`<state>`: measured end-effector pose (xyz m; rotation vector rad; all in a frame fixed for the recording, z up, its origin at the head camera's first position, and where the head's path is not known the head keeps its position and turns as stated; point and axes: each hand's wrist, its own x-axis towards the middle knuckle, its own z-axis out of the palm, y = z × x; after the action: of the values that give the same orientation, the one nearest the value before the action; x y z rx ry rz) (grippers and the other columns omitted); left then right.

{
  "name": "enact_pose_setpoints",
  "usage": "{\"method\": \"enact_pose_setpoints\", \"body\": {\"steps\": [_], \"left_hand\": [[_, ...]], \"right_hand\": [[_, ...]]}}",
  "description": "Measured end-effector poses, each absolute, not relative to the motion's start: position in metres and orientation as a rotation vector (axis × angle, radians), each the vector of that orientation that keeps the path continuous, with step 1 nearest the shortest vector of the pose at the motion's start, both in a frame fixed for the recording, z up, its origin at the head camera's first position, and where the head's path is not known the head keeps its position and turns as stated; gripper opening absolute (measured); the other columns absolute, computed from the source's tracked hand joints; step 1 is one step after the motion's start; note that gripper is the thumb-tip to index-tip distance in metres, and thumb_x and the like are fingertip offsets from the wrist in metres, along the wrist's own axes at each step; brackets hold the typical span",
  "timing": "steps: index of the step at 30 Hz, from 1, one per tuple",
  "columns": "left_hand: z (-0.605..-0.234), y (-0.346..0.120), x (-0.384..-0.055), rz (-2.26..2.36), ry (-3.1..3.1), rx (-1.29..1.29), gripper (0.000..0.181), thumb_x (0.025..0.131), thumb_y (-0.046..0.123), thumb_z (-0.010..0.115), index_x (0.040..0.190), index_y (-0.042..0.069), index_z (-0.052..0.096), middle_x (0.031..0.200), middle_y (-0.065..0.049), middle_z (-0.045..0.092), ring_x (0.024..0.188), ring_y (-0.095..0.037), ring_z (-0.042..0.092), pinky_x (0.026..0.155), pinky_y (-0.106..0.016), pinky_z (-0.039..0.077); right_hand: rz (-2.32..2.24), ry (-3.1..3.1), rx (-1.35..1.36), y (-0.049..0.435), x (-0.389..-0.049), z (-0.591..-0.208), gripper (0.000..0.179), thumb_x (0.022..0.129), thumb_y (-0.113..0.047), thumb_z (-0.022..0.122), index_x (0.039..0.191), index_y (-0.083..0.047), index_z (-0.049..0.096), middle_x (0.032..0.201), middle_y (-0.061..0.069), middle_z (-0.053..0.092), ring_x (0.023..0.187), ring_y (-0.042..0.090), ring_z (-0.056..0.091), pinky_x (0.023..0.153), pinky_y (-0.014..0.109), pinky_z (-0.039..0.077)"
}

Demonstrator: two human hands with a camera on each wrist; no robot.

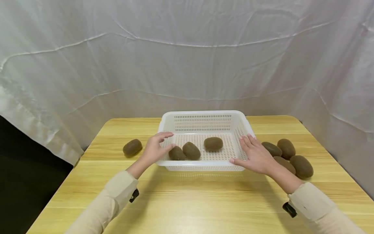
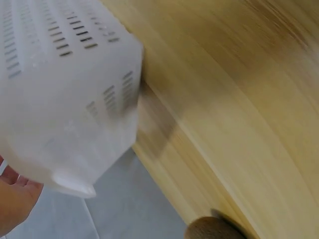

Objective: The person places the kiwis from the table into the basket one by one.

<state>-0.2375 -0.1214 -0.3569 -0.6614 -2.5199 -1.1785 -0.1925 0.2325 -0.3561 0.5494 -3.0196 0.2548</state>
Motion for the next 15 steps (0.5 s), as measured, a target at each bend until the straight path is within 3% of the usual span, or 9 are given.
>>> {"method": "enact_pose_setpoints", "body": {"steps": [15], "left_hand": [[-0.367, -0.158, -0.236, -1.174, -2.511, -0.497, 0.040, 0.080, 0.011, 0.072, 0.115, -0.005, 0.061, 0.123, -0.022, 0.059, 0.118, -0.036, 0.054, 0.095, -0.047, 0.048]], "right_hand": [[0.264, -3.028, 0.552, 0.232, -0.192, -0.355, 0.094, 0.086, -0.059, 0.050, 0.140, 0.013, 0.025, 0.147, 0.030, 0.025, 0.138, 0.046, 0.015, 0.112, 0.058, 0.015]]}}
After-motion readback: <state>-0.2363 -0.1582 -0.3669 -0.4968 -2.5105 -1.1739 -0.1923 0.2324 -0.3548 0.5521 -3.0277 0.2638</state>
